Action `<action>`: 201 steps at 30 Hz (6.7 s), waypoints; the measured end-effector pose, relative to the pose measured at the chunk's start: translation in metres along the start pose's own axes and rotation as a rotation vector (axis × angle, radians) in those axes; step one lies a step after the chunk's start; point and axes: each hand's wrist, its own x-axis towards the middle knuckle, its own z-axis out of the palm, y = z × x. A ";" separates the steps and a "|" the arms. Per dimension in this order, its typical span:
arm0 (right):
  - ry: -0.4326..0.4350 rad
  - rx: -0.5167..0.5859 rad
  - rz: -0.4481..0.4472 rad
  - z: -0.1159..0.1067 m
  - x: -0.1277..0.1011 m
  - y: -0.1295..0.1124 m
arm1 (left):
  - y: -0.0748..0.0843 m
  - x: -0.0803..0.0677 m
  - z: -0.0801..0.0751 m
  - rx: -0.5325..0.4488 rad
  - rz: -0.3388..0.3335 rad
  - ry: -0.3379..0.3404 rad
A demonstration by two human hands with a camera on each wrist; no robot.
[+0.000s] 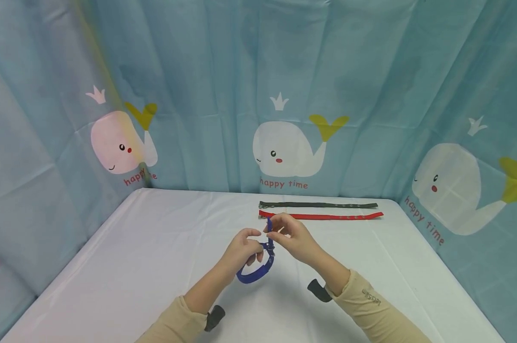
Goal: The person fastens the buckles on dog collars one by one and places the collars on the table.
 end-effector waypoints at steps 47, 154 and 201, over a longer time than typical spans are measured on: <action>0.035 -0.581 -0.470 -0.010 -0.012 0.008 | -0.006 -0.010 -0.005 0.171 0.165 0.165; -0.005 -0.103 -0.226 0.019 -0.008 0.020 | -0.014 -0.006 -0.016 0.012 0.090 0.175; -0.057 0.701 0.815 0.051 0.035 0.076 | -0.041 0.038 -0.076 -0.021 -0.083 0.145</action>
